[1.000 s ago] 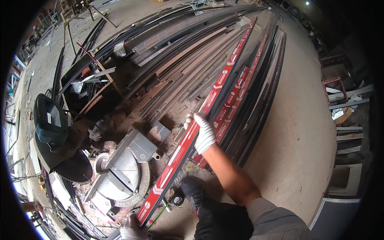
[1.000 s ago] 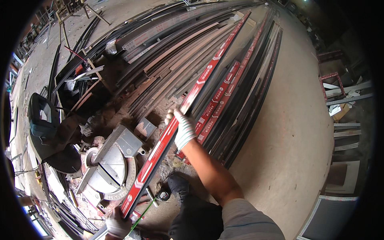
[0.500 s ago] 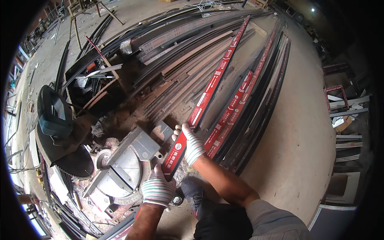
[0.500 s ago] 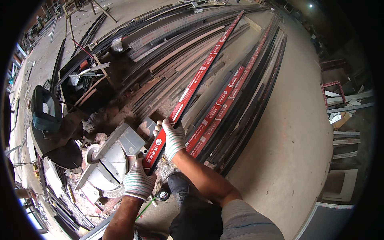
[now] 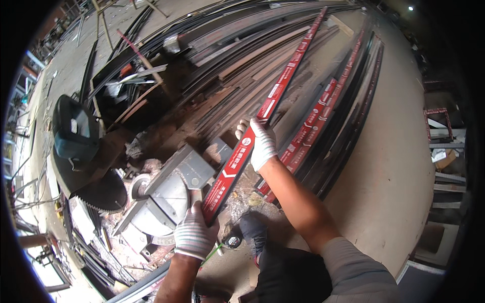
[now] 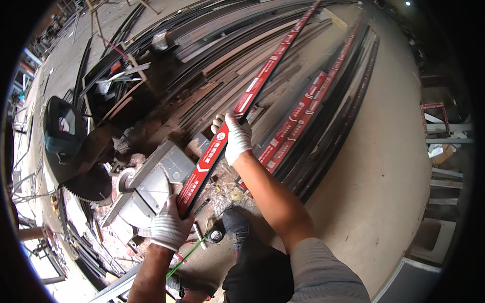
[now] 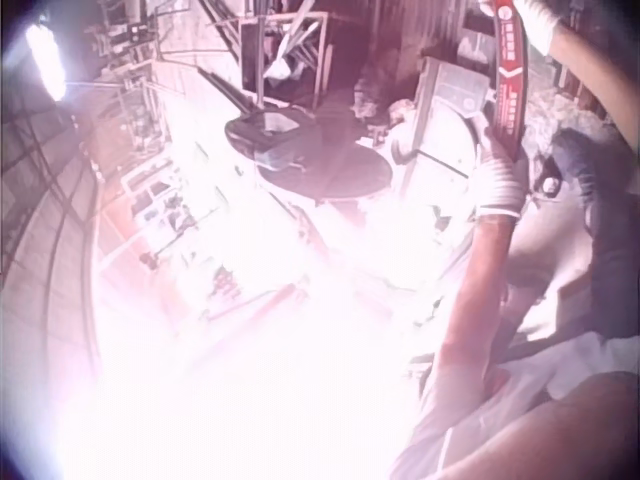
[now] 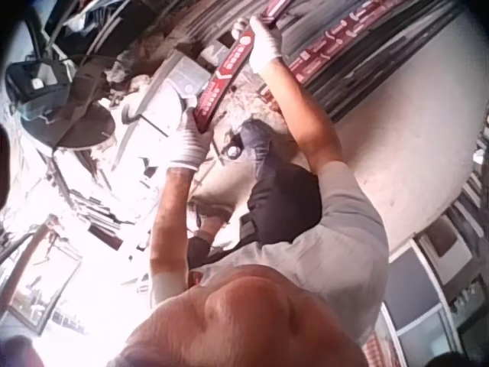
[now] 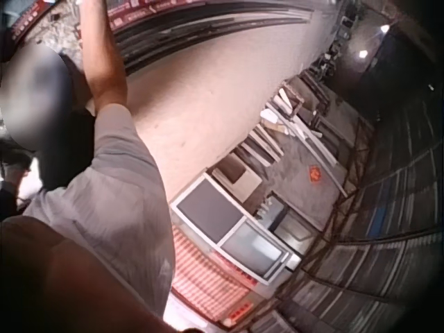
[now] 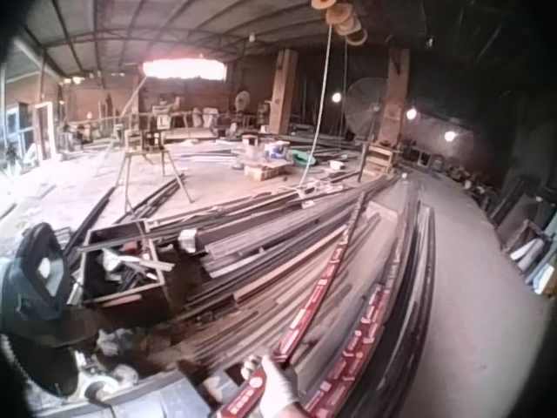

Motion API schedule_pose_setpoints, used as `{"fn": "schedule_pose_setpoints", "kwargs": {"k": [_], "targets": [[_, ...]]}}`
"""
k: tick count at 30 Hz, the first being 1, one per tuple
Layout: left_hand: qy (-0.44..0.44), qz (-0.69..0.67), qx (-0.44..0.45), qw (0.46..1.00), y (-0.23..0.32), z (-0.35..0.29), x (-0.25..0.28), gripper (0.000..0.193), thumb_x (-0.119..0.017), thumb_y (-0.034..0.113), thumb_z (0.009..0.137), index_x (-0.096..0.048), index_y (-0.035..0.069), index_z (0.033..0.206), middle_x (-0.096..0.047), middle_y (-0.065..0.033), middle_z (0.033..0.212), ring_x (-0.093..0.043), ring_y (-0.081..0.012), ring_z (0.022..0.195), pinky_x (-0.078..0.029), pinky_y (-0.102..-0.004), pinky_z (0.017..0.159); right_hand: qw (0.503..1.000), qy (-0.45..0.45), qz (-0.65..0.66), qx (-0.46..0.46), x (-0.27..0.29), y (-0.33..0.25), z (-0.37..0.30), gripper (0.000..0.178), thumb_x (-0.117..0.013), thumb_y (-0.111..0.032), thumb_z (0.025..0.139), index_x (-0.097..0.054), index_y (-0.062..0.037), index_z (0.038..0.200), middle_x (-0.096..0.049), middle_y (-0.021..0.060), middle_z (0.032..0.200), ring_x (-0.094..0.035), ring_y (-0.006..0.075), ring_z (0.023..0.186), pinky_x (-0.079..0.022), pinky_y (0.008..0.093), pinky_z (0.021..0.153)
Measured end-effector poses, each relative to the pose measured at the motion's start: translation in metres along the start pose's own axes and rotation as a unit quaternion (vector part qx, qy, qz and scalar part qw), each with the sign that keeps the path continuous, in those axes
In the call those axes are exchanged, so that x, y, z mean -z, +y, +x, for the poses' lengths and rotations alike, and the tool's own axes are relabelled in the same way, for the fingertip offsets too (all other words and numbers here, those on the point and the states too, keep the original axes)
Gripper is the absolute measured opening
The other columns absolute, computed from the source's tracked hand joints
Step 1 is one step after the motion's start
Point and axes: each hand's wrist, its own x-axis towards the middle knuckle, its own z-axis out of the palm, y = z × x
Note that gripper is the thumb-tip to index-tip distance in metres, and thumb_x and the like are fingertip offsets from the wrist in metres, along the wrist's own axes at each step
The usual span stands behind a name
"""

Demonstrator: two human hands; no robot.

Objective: The person measures a long metal profile with a tape measure, marks it, and uses a miter saw to cut it to length. The cut piece is set aside, and the process is repeated with another profile.

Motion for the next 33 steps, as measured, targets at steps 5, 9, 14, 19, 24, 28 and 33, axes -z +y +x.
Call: {"fn": "schedule_pose_setpoints", "kwargs": {"k": [5,9,14,19,24,28,33], "targets": [[-0.030,0.014,0.013,0.999,0.003,0.033,0.009,0.057,-0.072,0.031,0.087,-0.050,0.003,0.131,-0.067,-0.0249,0.107,-0.069,-0.0428,0.095,-0.056,-0.0516,0.084,0.984,-0.045,-0.151,-0.087,0.008,0.063,-0.083,0.038,-0.077,-0.029,0.093,-0.063,-0.0020,0.116,-0.072,0.0092,0.098,-0.070,0.0192,0.085,-0.059,0.0364,0.081],[0.023,0.029,-0.045,0.998,0.000,0.057,0.000,0.059,-0.071,0.034,0.087,-0.051,0.000,0.131,-0.067,-0.0240,0.109,-0.069,-0.0426,0.098,-0.055,-0.0517,0.085,0.952,-0.043,-0.280,-0.116,-0.012,0.072,-0.121,0.040,-0.077,-0.039,0.092,-0.069,-0.0024,0.104,-0.069,0.0028,0.094,-0.060,0.0111,0.086,-0.051,0.0312,0.079],[0.123,0.025,-0.044,0.991,-0.021,0.051,0.008,0.073,-0.075,0.034,0.086,-0.046,-0.002,0.143,-0.063,-0.0257,0.112,-0.067,-0.0431,0.095,-0.055,-0.0490,0.085,0.934,-0.036,-0.353,-0.043,-0.003,0.080,-0.051,0.048,-0.083,-0.048,0.084,-0.069,-0.0040,0.098,-0.069,0.0027,0.092,-0.062,0.0135,0.085,-0.053,0.0345,0.075],[0.184,-0.096,0.007,0.978,-0.057,0.006,-0.005,0.063,-0.077,0.019,0.087,-0.049,-0.002,0.140,-0.066,-0.0191,0.107,-0.068,-0.0290,0.086,-0.057,-0.0406,0.076,0.950,0.015,-0.293,-0.105,-0.049,0.054,0.024,0.048,-0.083,-0.041,0.085,-0.063,-0.0149,0.120,-0.065,0.0043,0.121,-0.060,0.0229,0.109,-0.055,0.0483,0.090],[0.041,-0.142,0.074,0.986,-0.095,-0.071,-0.045,0.046,-0.074,0.019,0.088,-0.059,0.001,0.127,-0.070,-0.0141,0.093,-0.069,-0.0295,0.083,-0.056,-0.0407,0.076,0.947,0.092,-0.288,-0.110,-0.089,0.061,0.109,0.054,-0.073,-0.027,0.096,-0.051,-0.0053,0.140,-0.057,0.0152,0.138,-0.059,0.0306,0.120,-0.057,0.0442,0.096],[-0.029,-0.140,0.091,0.986,-0.113,-0.134,-0.068,0.041,-0.075,0.017,0.088,-0.064,0.004,0.125,-0.072,-0.0116,0.089,-0.072,-0.0241,0.081,-0.057,-0.0362,0.074,0.974,0.023,-0.210,-0.086,-0.107,0.088,0.116,0.049,-0.068,-0.012,0.097,-0.048,-0.0016,0.140,-0.051,0.0200,0.141,-0.053,0.0337,0.128,-0.062,0.0422,0.095],[-0.090,-0.110,0.114,0.983,-0.125,-0.158,-0.087,0.045,-0.074,0.028,0.088,-0.065,0.006,0.126,-0.071,-0.0121,0.094,-0.070,-0.0306,0.084,-0.056,-0.0426,0.076,0.962,-0.055,-0.258,-0.076,-0.069,0.103,0.102,0.027,-0.070,-0.011,0.095,-0.059,-0.0017,0.118,-0.067,0.0146,0.106,-0.069,0.0299,0.095,-0.062,0.0419,0.089]]}}
